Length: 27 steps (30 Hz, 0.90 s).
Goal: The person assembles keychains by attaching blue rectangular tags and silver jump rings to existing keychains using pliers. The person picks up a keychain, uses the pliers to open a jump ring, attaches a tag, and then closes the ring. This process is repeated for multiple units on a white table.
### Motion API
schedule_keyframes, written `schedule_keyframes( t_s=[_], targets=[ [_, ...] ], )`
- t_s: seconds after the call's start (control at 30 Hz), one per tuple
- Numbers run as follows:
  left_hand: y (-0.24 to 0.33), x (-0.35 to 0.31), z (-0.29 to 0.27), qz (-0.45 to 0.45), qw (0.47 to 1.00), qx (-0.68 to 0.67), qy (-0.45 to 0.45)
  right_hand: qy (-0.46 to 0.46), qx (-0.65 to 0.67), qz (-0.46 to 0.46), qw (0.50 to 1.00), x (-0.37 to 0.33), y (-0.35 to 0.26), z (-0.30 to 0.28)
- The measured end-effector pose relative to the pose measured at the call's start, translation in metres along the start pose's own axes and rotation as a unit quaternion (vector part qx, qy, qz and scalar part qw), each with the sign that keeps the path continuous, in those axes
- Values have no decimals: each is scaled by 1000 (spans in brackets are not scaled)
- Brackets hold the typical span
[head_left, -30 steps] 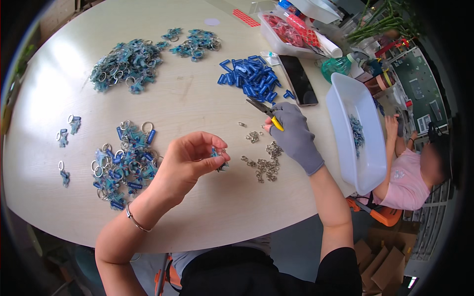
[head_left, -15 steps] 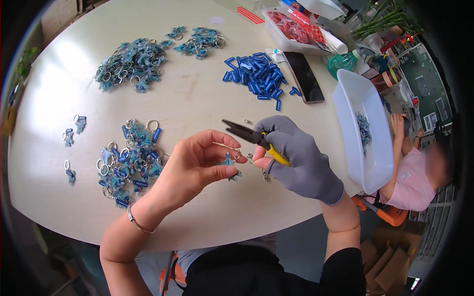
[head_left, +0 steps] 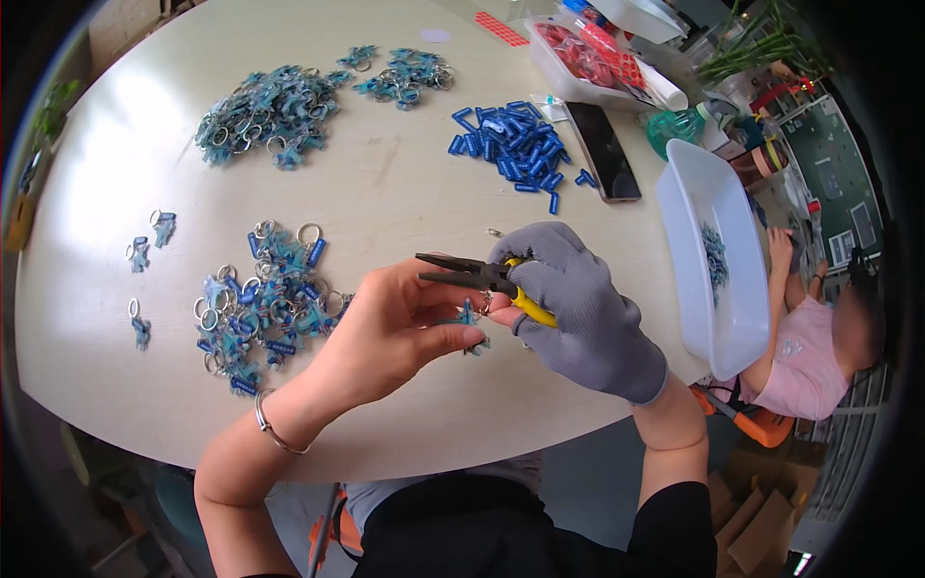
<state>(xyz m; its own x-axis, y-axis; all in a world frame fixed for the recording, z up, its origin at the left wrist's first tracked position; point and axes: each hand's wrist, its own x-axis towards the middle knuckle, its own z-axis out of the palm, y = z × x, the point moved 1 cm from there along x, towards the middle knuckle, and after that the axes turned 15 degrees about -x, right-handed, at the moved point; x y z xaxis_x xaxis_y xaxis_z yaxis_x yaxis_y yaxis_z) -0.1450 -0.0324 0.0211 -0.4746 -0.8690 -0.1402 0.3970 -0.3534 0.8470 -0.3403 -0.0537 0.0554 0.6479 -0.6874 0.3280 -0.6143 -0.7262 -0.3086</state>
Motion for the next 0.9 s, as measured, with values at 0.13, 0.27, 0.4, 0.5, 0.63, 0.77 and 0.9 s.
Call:
schedule_keyframes(
  t_s=[0.13,0.27,0.4,0.5,0.63,0.77,0.9],
  targets=[
    [3,1,2,-14,1000,19,-4,-1,-24,-6,1000,0,-1,-1],
    [-1,0,1,-7,1000,30,0,2,-22,-12,1000,1,-1,0],
    [-7,1,-3,-11,997,73,-22,24,40,33,998,-3,-3,2],
    [-13,1,-3,-3,999,46,-17,38,86,84,992,-7,-4,6],
    [-16,1,1,37,997,66,1,50,128,130,982,-13,-5,11],
    [-20,2,1,121,978,167,-9,60,172,166,969,-16,-9,13],
    [-24,2,4,104,989,107,-13,83,134,139,978,-20,-6,18]
  ],
)
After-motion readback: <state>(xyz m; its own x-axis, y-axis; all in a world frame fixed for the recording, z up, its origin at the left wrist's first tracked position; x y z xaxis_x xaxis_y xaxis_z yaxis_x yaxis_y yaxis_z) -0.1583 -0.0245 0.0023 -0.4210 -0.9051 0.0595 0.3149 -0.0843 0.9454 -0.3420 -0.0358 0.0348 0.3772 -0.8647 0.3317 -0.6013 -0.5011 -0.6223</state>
